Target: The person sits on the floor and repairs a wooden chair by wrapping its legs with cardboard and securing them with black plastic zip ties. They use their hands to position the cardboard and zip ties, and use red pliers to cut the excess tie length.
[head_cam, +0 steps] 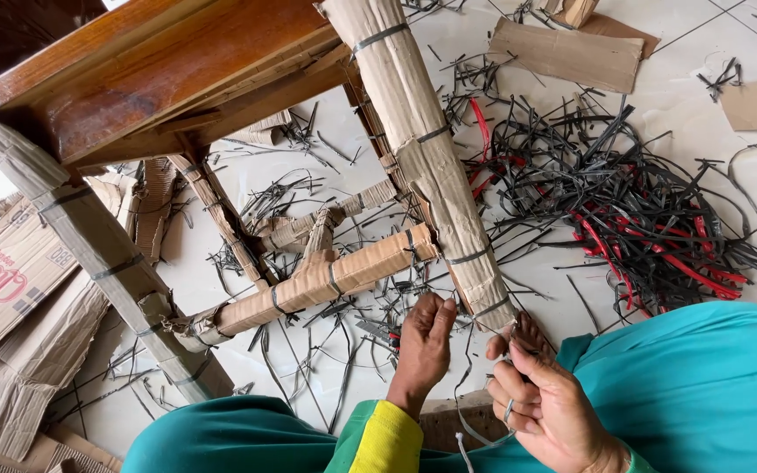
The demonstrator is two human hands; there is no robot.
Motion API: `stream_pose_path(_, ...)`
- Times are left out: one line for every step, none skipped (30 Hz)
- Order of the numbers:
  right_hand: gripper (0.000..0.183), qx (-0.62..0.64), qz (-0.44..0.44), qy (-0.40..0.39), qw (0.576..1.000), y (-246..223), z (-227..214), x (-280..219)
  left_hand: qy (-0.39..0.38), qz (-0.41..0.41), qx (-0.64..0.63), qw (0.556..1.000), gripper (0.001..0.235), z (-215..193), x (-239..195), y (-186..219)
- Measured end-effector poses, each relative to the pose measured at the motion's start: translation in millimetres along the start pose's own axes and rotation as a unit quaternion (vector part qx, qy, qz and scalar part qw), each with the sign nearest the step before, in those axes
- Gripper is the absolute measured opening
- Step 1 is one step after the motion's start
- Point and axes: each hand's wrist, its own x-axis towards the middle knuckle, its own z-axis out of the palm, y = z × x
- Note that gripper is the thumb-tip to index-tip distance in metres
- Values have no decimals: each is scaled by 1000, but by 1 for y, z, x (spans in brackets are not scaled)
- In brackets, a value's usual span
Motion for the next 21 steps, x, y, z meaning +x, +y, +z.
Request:
stream_pose_path(28, 2, 3, -19, 1000, 2, -3, 0, 32, 79, 74, 994, 40, 3, 3, -4)
stream_pose_path(26, 4, 6, -38, 999, 5, -6, 1, 63, 157, 147, 974, 45, 5, 6, -9)
stream_pose_path(26, 3, 6, -38, 999, 8, -6, 2, 63, 156, 147, 975, 45, 6, 9, -6)
stream_pose_path(27, -33, -10, -58, 998, 11, -7, 3, 71, 222, 203, 951, 38, 7, 13, -4)
stream_pose_path(29, -68, -25, -76, 994, 15, -9, 3, 76, 286, 257, 920, 33, 9, 15, -2)
stream_pose_path(29, -69, -24, -74, 995, 18, -5, 4, 75, 284, 255, 921, 33, 8, 15, -7)
stream_pose_path(32, -305, -144, -85, 937, 20, -1, 6, 69, 276, 269, 920, 30, 6, 18, -12)
stream_pose_path(39, -519, -254, -90, 811, 21, 3, 8, 62, 269, 282, 919, 26, 5, 20, -16)
stream_pose_path(39, -519, -254, -88, 811, 27, -2, 13, 61, 268, 281, 920, 26, 3, 22, -13)
stream_pose_path(28, -652, -230, -44, 721, 33, -9, 18, 47, 285, 289, 913, 24, 1, 24, -11)
stream_pose_path(17, -766, -199, 1, 611, 39, -14, 23, 34, 302, 297, 905, 23, -1, 27, -9)
stream_pose_path(17, -766, -198, 2, 611, 45, -21, 34, 33, 301, 296, 906, 23, -3, 29, -9)
stream_pose_path(9, -815, -217, 4, 537, 51, -28, 44, 20, 288, 304, 908, 23, -5, 29, -9)
stream_pose_path(3, -857, -234, 5, 459, 58, -35, 54, 7, 275, 311, 910, 24, -7, 30, -8)
stream_pose_path(3, -857, -234, 5, 458, 66, -49, 68, 7, 275, 311, 910, 24, -7, 29, -7)
stream_pose_path(11, -864, -263, -3, 429, 73, -62, 82, -5, 270, 311, 911, 23, -8, 29, -6)
stream_pose_path(21, -869, -294, -9, 397, 79, -75, 99, -18, 268, 311, 912, 23, -9, 31, -3)
stream_pose_path(21, -869, -296, -8, 396, 78, -72, 120, -18, 271, 310, 911, 23, -8, 30, 0)
stream_pose_path(14, -900, -165, 38, 402, 78, -71, 140, -17, 271, 309, 912, 25, -6, 28, 3)
stream_pose_path(12, -912, -31, 84, 400, 78, -69, 160, -16, 271, 307, 912, 26, -5, 26, 5)
stream_pose_path(12, -912, -30, 82, 400, 77, -65, 158, -14, 270, 308, 912, 26, -5, 26, -1)
